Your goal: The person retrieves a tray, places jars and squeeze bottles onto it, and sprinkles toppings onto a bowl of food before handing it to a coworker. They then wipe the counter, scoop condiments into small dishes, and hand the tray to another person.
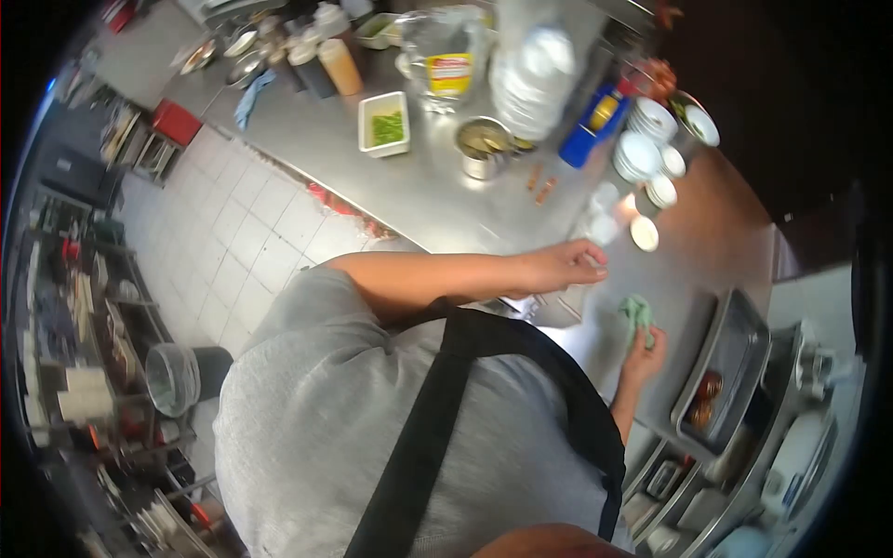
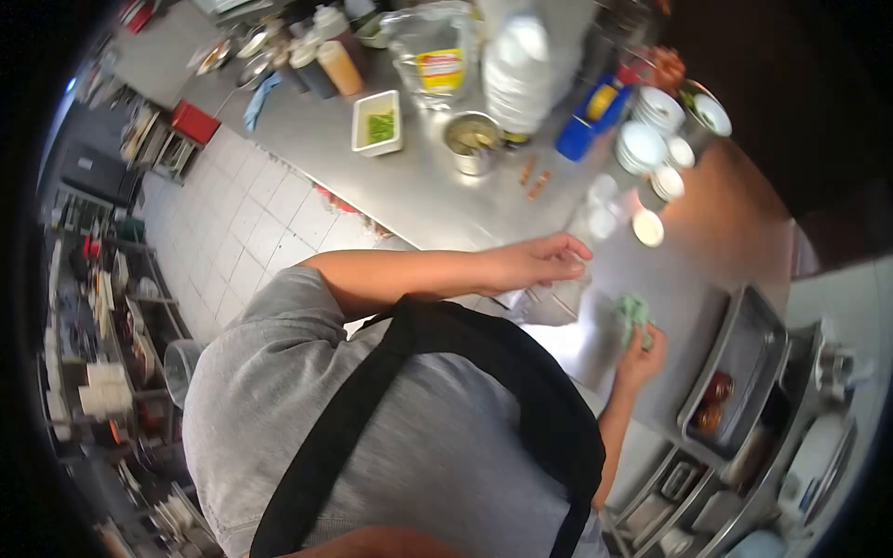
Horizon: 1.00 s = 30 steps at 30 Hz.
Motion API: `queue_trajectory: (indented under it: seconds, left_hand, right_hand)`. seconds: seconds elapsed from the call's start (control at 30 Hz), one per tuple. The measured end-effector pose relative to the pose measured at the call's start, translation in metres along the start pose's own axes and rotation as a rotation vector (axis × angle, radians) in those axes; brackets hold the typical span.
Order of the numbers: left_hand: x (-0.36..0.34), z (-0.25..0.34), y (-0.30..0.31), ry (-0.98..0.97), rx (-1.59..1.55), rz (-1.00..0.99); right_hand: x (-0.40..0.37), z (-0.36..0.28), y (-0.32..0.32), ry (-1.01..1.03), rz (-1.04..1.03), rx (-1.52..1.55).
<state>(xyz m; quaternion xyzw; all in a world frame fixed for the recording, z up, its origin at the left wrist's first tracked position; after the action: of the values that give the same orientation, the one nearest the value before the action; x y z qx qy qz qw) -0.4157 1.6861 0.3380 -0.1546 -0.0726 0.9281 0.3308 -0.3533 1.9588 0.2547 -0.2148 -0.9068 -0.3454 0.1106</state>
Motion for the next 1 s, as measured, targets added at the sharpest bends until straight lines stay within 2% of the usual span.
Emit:
queue_trajectory:
  seconds: [0.03, 0.07, 0.13, 0.17, 0.2, 0.23, 0.3, 0.37, 0.47, 0.53, 0.6, 0.63, 0.67, 0.73, 0.8, 0.87, 0.93, 0.97, 1.0]
  left_hand:
    - [-0.013, 0.019, 0.030, -0.185, 0.071, 0.008]
    - [-0.028, 0.033, 0.064, -0.367, 0.150, 0.005]
    - [-0.073, 0.069, 0.142, -0.685, 0.345, 0.324]
    - [-0.105, 0.093, 0.178, -0.794, 0.467, 0.615]
    - [-0.131, 0.100, 0.225, -0.904, 0.412, 0.864]
    - [-0.157, 0.103, 0.278, -0.947, 0.418, 1.034]
    - [-0.205, 0.098, 0.377, -0.904, 0.368, 1.383]
    - [-0.238, 0.084, 0.477, -0.678, 0.517, 1.566]
    - [-0.247, 0.073, 0.573, -0.525, 0.594, 1.515]
    - [-0.238, 0.079, 0.593, -0.502, 0.641, 1.468]
    - [-0.227, 0.086, 0.602, -0.552, 0.679, 1.411]
    - [-0.225, 0.088, 0.601, -0.514, 0.782, 1.504]
    - [-0.227, 0.092, 0.595, -0.445, 0.730, 1.560]
    - [-0.229, 0.091, 0.612, -0.355, 0.757, 1.569]
    - [-0.235, 0.090, 0.619, -0.277, 0.790, 1.455]
    - [-0.258, 0.099, 0.624, -0.406, 0.922, 1.569]
    - [-0.291, 0.114, 0.656, -0.628, 0.882, 1.673]
    - [-0.306, 0.126, 0.670, -0.638, 0.838, 1.684]
    - [-0.320, 0.144, 0.686, -0.650, 0.793, 1.693]
  right_hand:
    - [0.007, 0.012, -0.004, -0.087, -0.013, 0.022]
    - [0.014, 0.019, -0.011, -0.128, -0.027, -0.095]
    - [0.022, 0.023, -0.022, -0.221, -0.051, -0.343]
    - [0.020, 0.004, -0.024, -0.112, 0.031, -0.421]
    - [0.021, -0.024, -0.024, 0.000, 0.118, -0.496]
    - [0.024, -0.055, -0.028, 0.111, 0.209, -0.567]
    - [0.022, -0.122, -0.045, 0.215, 0.325, -0.509]
    - [0.014, -0.195, -0.070, 0.336, 0.400, -0.408]
    - [0.022, -0.293, -0.160, 0.498, 0.175, 0.038]
    - [0.036, -0.361, -0.242, 0.511, -0.167, 0.364]
    - [0.055, -0.424, -0.321, 0.515, -0.502, 0.447]
    - [0.070, -0.454, -0.359, 0.576, -0.563, 0.505]
    - [0.089, -0.477, -0.397, 0.524, -0.607, 0.589]
    - [0.131, -0.521, -0.479, 0.384, -0.693, 0.675]
    - [0.164, -0.566, -0.536, 0.329, -0.719, 0.589]
    - [0.186, -0.586, -0.583, 0.156, -0.778, 0.597]
    - [0.201, -0.600, -0.623, 0.148, -0.846, 0.617]
    - [0.202, -0.600, -0.635, 0.129, -0.881, 0.619]
    - [0.200, -0.604, -0.637, 0.216, -0.917, 0.598]
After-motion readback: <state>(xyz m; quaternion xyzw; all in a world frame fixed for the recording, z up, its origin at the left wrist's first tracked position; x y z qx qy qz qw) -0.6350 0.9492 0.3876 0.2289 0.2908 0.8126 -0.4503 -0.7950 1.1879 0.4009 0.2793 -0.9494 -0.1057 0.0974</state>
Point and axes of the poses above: each hand's wrist, its own x-axis towards the middle knuckle, its own y-axis out of the back of the hand, z = x × y, the point moved 5 cm from there along x, towards the middle knuckle, and after that the axes turned 3 degrees about -z, right-handed, at the moved point
